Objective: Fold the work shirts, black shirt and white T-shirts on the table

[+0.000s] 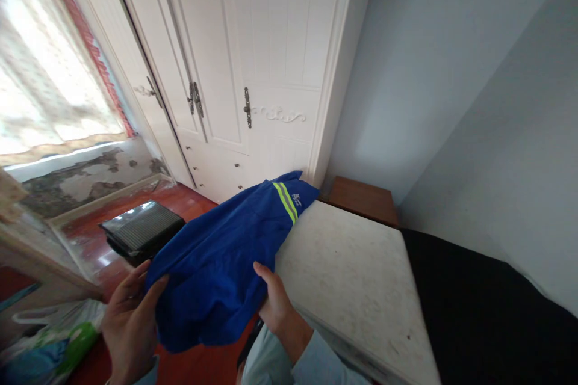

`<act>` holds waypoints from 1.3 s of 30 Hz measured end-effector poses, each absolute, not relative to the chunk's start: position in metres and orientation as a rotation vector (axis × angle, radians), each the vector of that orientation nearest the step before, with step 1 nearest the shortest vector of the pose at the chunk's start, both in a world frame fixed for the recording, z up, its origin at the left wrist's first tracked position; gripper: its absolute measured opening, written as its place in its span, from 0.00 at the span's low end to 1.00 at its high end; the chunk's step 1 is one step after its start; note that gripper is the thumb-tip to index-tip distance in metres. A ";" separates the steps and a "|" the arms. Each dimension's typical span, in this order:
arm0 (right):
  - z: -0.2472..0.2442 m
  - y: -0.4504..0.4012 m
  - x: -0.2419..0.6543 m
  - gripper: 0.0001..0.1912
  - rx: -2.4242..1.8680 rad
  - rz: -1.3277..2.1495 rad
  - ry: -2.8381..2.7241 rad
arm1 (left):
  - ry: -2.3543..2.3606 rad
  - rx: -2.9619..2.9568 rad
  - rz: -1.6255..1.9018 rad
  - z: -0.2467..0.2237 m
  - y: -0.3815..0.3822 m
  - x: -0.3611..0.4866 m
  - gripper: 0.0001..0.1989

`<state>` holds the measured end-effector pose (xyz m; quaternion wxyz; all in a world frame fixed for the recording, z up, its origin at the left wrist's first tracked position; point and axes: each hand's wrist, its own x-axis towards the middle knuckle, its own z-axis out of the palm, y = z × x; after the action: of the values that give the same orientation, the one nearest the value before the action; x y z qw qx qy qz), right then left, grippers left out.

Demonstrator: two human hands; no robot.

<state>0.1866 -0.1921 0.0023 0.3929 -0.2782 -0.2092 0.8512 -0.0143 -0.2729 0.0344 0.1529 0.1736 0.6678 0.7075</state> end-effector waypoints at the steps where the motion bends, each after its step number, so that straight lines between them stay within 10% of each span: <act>1: -0.008 -0.196 0.189 0.26 -0.707 2.208 -0.476 | 2.028 0.546 1.955 0.028 -0.277 -0.022 0.38; 7: -0.067 -0.235 0.222 0.21 -0.864 2.204 -0.301 | 2.600 0.934 1.271 -0.029 -0.291 -0.029 0.46; 15: -0.072 -0.268 0.316 0.21 -1.028 1.955 -0.490 | 2.106 1.565 1.785 0.010 -0.262 0.092 0.28; 30: -0.014 -0.298 0.664 0.41 -2.241 -0.018 -0.814 | 1.126 1.630 1.058 -0.048 -0.262 0.241 0.17; 39: -0.022 -0.288 0.710 0.14 -2.398 0.108 -0.926 | 1.110 1.469 0.918 -0.043 -0.255 0.294 0.24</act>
<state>0.7098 -0.2881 -0.0224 0.2807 -0.8946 -0.3453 0.0405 0.2938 -0.2548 -0.0434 0.5159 0.6117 0.4621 0.3824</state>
